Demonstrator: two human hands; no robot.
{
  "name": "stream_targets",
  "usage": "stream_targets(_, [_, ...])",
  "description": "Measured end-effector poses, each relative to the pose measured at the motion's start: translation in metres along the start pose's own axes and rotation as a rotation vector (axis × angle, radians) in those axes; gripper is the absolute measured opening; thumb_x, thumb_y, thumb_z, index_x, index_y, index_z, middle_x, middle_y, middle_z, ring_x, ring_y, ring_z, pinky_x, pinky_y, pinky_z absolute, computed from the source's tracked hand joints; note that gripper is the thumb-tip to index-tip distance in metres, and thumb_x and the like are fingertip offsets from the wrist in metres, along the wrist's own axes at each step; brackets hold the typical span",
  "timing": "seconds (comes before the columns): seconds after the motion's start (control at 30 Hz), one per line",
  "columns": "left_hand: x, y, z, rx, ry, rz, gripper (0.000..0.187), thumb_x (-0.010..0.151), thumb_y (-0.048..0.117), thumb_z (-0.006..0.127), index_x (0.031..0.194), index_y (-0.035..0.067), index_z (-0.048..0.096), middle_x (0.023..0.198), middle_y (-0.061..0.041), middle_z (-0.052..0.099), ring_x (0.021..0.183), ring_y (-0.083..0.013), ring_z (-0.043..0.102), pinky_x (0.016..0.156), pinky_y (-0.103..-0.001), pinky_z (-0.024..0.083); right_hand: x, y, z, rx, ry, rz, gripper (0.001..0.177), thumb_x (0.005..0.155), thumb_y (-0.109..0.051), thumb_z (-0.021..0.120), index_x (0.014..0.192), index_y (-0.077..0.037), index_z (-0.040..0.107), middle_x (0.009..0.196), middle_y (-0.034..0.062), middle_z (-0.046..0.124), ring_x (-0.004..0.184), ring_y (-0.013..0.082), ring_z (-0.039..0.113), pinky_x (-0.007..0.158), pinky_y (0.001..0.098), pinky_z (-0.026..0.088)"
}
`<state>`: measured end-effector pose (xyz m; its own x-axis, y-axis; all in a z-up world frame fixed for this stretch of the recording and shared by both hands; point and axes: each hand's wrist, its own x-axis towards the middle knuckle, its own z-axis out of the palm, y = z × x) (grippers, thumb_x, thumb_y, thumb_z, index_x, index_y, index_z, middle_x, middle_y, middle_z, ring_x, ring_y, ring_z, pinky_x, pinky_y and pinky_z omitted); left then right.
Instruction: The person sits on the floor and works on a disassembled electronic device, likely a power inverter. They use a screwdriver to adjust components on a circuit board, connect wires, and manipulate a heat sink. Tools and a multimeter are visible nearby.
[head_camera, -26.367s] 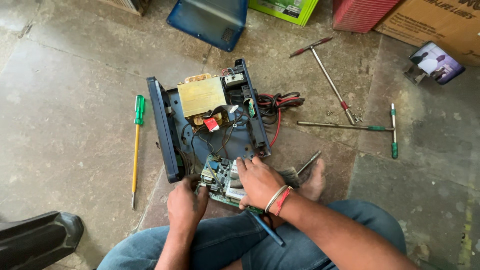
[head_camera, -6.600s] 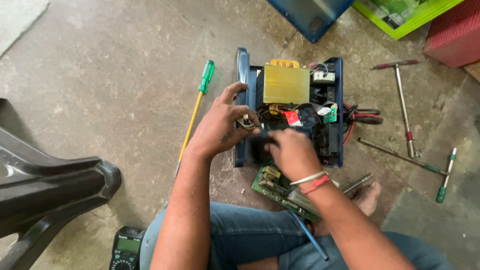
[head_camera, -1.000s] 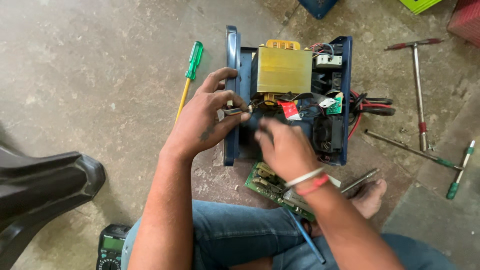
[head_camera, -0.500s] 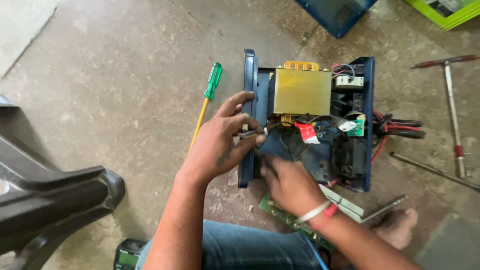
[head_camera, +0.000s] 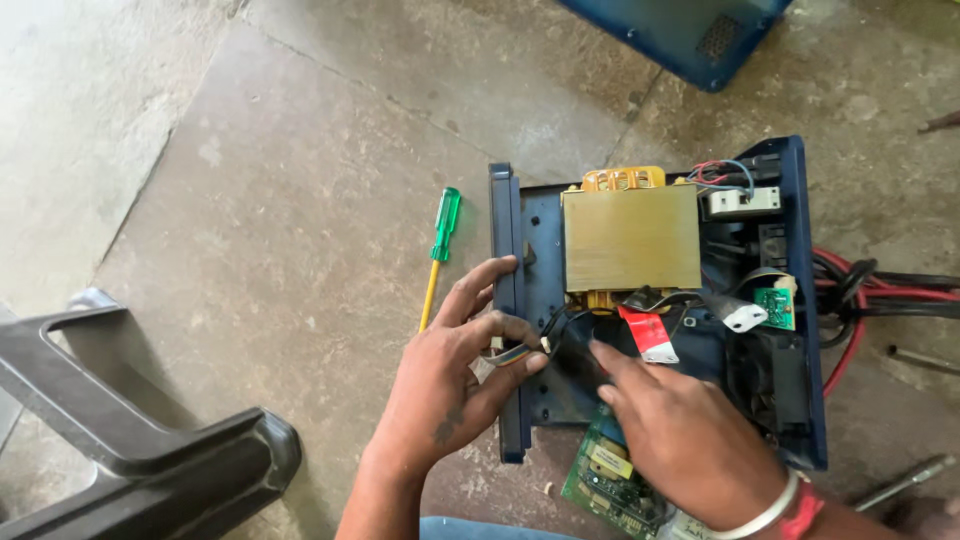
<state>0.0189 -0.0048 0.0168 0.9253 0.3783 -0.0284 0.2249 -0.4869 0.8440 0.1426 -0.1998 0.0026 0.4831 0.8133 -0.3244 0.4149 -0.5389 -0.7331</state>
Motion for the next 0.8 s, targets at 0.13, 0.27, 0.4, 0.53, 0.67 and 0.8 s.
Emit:
stream_targets(0.13, [-0.001,0.001,0.001,0.080,-0.004,-0.045,0.019,0.082,0.023,0.081,0.097,0.014,0.074,0.152,-0.014,0.053,0.128,-0.0365,0.061,0.096,-0.043,0.054,0.002,0.001,0.024,-0.010,-0.036,0.029,0.044,0.090,-0.020,0.062,0.131,-0.003,0.063,0.104,0.0229,0.073,0.081,0.0431,0.071,0.069,0.0512,0.056])
stream_targets(0.27, [-0.004,0.000,-0.001,0.109,0.026,-0.017,0.019,0.081,0.024,0.080,0.097,0.015,0.075,0.150,-0.013,0.054,0.124,-0.0347,0.063,0.094,-0.042,0.053,-0.008,0.002,0.020,-0.052,-0.213,0.025,0.030,0.098,-0.026,0.063,0.121,-0.008,0.071,0.088,0.0209,0.075,0.081,0.0396,0.073,0.071,0.0500,0.056])
stream_targets(0.4, [-0.005,0.002,-0.004,0.127,0.036,-0.005,0.021,0.078,0.025,0.081,0.095,0.015,0.075,0.147,-0.010,0.056,0.119,-0.0335,0.065,0.090,-0.042,0.054,-0.009,-0.014,0.024,-0.329,0.097,-0.053,0.041,0.092,-0.024,0.062,0.129,-0.007,0.063,0.080,0.0175,0.068,0.066,0.0396,0.068,0.058,0.0509,0.053])
stream_targets(0.53, [-0.010,0.004,-0.010,0.079,-0.024,-0.082,0.020,0.080,0.028,0.079,0.095,0.015,0.075,0.148,-0.006,0.055,0.103,-0.0300,0.070,0.084,-0.042,0.054,-0.033,-0.031,0.002,-0.560,0.082,0.071,0.044,0.092,-0.031,0.063,0.135,-0.030,0.067,0.080,0.0083,0.064,0.058,0.0347,0.067,0.052,0.0474,0.052])
stream_targets(0.67, [-0.016,0.001,-0.014,0.059,-0.026,-0.085,0.020,0.083,0.031,0.077,0.095,0.015,0.073,0.149,-0.005,0.054,0.097,-0.0280,0.072,0.084,-0.042,0.055,-0.069,-0.043,-0.024,-0.629,0.251,0.141,0.039,0.090,-0.036,0.067,0.129,-0.038,0.070,0.074,0.0062,0.065,0.061,0.0339,0.067,0.054,0.0464,0.052])
stream_targets(0.8, [-0.022,-0.004,-0.013,0.070,0.011,0.008,0.018,0.083,0.031,0.078,0.093,0.016,0.074,0.148,-0.009,0.054,0.103,-0.0325,0.069,0.082,-0.044,0.054,-0.092,-0.021,-0.045,-0.682,0.223,0.136,0.040,0.087,-0.034,0.066,0.126,-0.034,0.071,0.076,0.0063,0.067,0.066,0.0344,0.068,0.056,0.0461,0.054])
